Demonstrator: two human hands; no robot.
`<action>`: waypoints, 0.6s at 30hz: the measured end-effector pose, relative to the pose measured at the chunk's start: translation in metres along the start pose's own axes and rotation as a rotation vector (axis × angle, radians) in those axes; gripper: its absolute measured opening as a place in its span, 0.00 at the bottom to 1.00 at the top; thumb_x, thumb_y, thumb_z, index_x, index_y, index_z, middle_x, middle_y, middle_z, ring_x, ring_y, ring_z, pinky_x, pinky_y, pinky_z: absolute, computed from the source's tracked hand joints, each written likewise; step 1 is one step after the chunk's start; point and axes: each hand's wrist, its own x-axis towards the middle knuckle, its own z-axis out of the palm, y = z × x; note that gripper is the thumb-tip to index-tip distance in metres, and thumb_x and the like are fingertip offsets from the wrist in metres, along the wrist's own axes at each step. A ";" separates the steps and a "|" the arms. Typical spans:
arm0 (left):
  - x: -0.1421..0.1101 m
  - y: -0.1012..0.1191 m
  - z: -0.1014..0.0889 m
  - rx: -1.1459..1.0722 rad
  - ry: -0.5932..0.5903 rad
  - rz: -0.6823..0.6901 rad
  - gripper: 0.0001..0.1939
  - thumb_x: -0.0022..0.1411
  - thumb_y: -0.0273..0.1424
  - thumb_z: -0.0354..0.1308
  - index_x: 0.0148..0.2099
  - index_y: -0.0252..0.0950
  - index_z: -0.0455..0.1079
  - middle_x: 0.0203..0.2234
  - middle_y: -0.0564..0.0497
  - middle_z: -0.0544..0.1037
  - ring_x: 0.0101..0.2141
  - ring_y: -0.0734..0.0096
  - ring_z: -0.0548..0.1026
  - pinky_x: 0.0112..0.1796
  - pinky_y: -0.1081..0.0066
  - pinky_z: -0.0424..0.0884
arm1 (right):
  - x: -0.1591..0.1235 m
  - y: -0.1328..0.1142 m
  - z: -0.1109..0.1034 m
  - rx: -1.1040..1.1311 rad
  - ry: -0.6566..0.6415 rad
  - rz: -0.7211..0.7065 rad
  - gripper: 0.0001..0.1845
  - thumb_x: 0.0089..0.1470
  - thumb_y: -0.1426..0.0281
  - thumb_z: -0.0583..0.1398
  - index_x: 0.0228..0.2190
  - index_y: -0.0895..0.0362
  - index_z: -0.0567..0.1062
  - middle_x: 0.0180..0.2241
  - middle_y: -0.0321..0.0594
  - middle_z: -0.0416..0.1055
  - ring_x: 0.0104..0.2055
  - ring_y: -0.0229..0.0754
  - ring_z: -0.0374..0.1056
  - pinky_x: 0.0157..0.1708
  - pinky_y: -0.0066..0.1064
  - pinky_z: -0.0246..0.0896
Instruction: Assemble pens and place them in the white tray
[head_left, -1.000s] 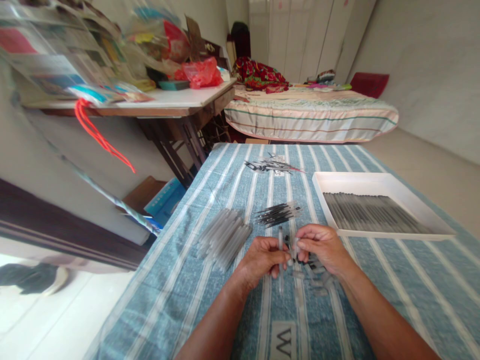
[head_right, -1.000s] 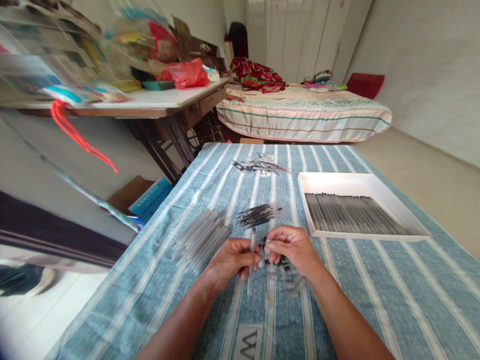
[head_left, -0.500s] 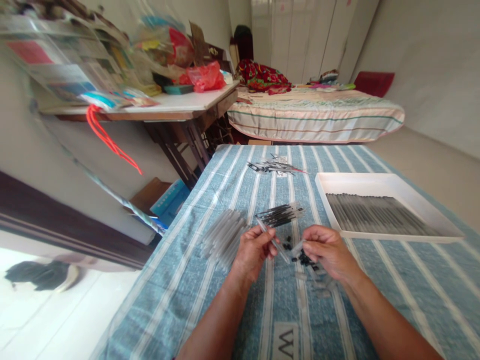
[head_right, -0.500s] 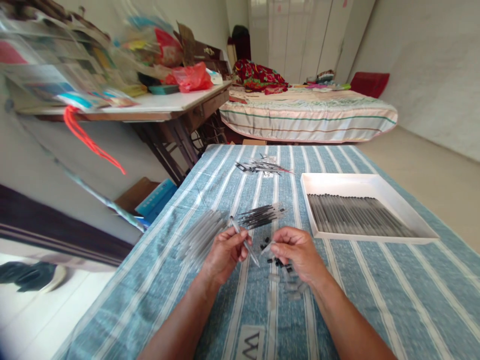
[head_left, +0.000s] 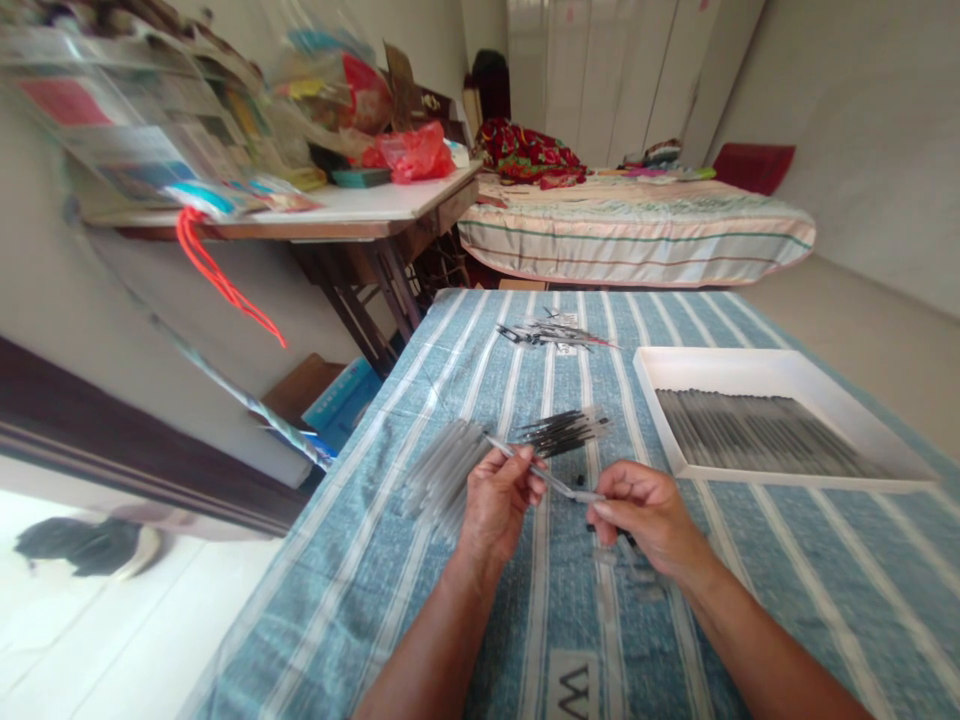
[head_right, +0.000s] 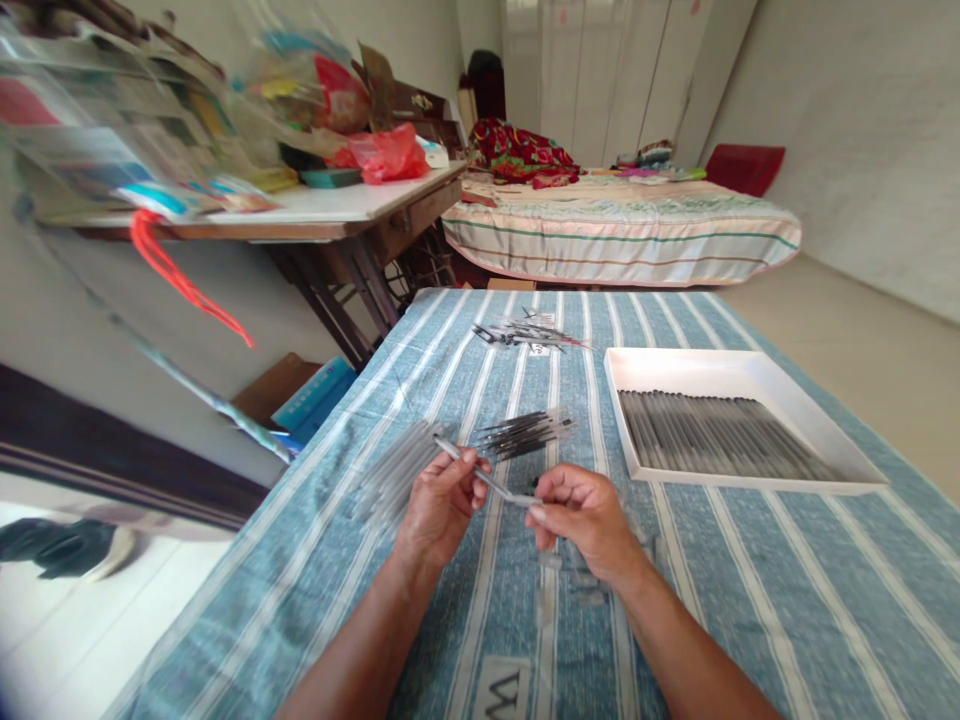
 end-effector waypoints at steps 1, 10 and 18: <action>0.000 0.000 0.000 -0.003 0.002 0.005 0.11 0.45 0.31 0.66 0.28 0.32 0.68 0.19 0.53 0.76 0.14 0.82 0.68 0.15 0.81 0.61 | 0.000 0.000 0.000 -0.002 0.000 -0.004 0.10 0.43 0.68 0.66 0.25 0.58 0.70 0.21 0.37 0.75 0.16 0.35 0.66 0.17 0.26 0.60; -0.001 0.001 0.001 -0.024 0.056 0.033 0.10 0.45 0.30 0.66 0.28 0.32 0.69 0.19 0.53 0.76 0.14 0.81 0.69 0.15 0.81 0.61 | 0.001 0.000 0.001 -0.020 0.017 -0.006 0.09 0.44 0.69 0.65 0.25 0.58 0.69 0.21 0.37 0.74 0.16 0.34 0.66 0.17 0.25 0.60; -0.002 -0.004 0.002 -0.017 0.020 0.024 0.10 0.47 0.29 0.66 0.29 0.31 0.68 0.20 0.52 0.77 0.15 0.80 0.70 0.16 0.81 0.63 | 0.000 0.002 0.009 -0.146 0.057 -0.026 0.09 0.45 0.68 0.64 0.27 0.57 0.69 0.21 0.34 0.73 0.18 0.34 0.67 0.18 0.24 0.61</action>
